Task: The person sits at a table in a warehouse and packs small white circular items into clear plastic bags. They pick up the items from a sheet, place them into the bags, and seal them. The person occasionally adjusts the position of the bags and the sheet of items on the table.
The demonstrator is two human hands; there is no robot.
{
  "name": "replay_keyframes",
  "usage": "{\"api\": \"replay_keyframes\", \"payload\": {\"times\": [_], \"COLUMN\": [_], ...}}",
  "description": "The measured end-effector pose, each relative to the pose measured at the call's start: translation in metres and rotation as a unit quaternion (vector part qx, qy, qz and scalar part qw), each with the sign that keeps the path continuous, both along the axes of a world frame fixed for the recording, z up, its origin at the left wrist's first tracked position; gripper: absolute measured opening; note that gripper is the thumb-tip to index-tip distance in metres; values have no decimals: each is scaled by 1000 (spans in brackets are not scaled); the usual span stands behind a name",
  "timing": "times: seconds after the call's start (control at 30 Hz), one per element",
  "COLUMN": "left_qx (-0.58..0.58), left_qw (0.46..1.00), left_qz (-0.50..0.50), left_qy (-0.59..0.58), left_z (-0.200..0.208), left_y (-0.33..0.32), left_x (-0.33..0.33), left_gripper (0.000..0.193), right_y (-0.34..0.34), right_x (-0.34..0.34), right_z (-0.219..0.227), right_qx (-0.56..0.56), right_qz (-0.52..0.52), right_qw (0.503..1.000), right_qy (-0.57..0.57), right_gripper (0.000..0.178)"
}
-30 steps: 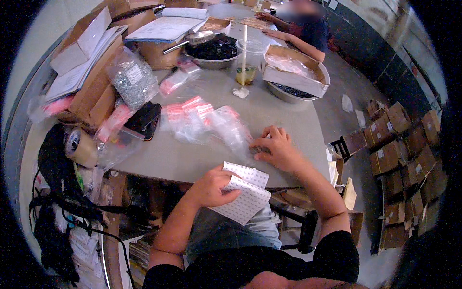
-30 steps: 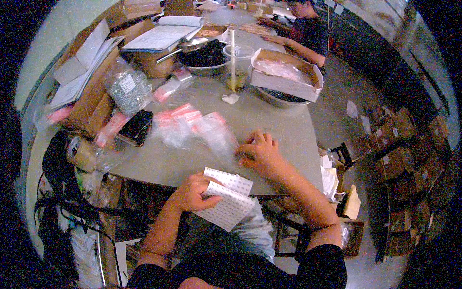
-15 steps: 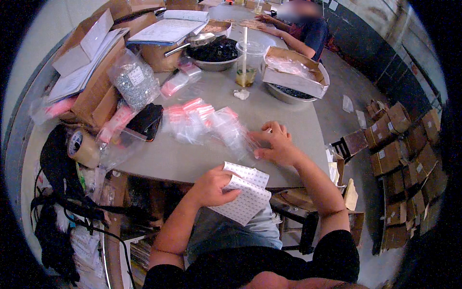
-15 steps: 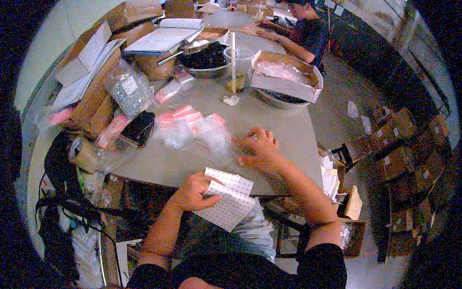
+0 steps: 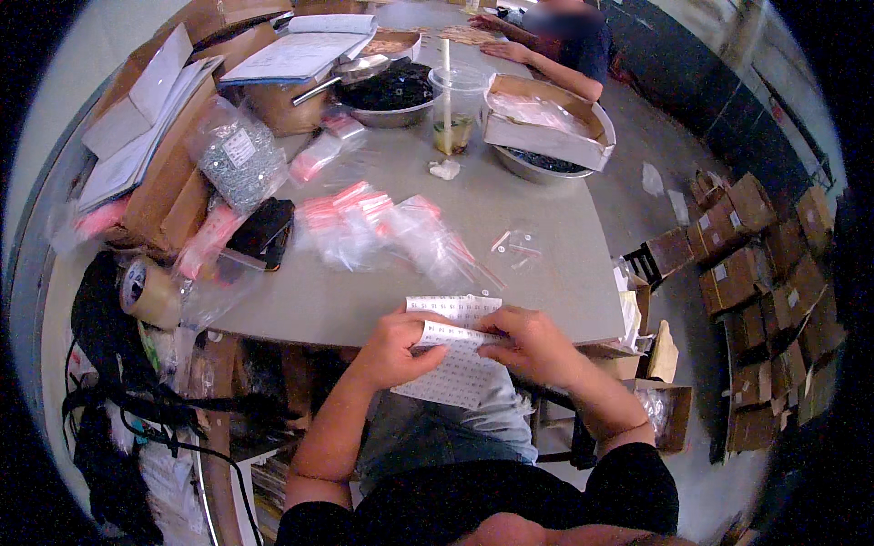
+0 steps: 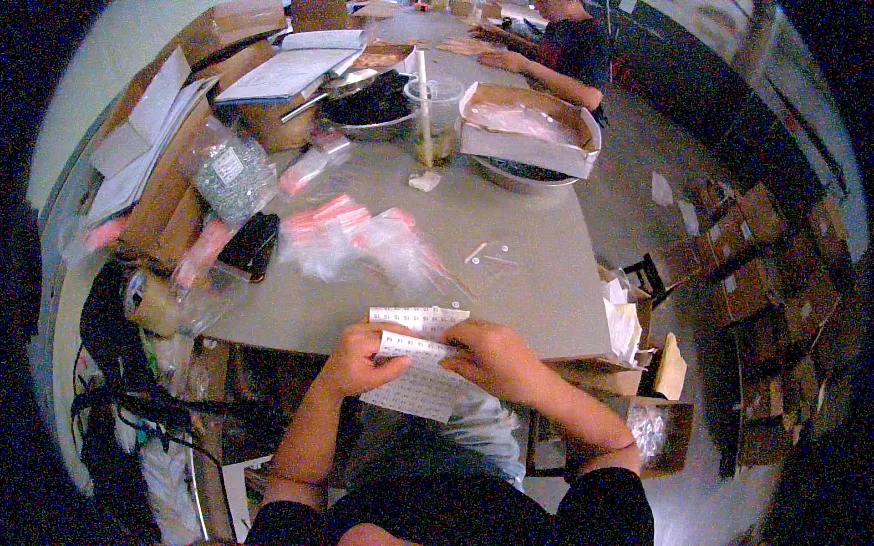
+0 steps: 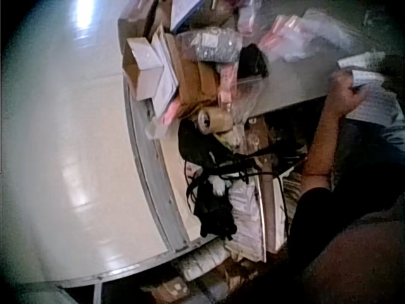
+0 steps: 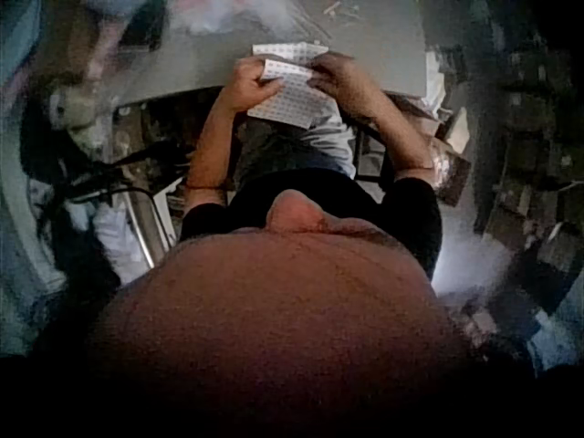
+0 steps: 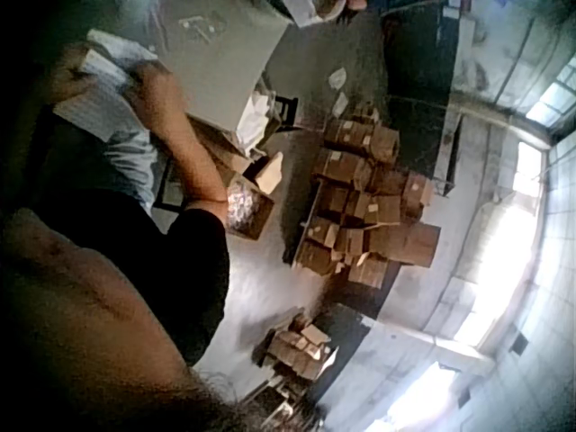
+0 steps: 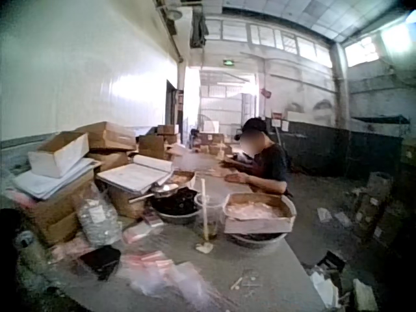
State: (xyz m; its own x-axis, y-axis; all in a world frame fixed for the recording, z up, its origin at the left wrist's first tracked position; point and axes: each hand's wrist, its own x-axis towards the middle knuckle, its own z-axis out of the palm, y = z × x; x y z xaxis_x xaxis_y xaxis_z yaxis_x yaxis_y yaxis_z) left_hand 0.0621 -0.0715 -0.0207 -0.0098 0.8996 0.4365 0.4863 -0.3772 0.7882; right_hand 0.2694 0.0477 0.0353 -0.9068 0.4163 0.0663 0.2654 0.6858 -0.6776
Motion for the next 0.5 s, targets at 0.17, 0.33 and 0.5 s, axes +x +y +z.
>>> {"api": "replay_keyframes", "payload": {"times": [0.17,0.33,0.5], "left_qx": [-3,-71,-78], "left_qw": [1000,995,995], "left_qz": [15,61,49], "left_qy": [-8,-16,-42], "left_z": [8,8,8], "left_y": [0,-3,1], "left_x": [3,4,5], "left_gripper": [21,20,20], "right_y": [-10,-10,-1], "right_x": [2,2,7], "right_z": [-20,-15,-13], "right_qx": [-2,9,-70], "right_qz": [-77,-81,-83], "right_qw": [996,995,994], "right_qy": [48,59,16], "right_gripper": [22,21,22]}}
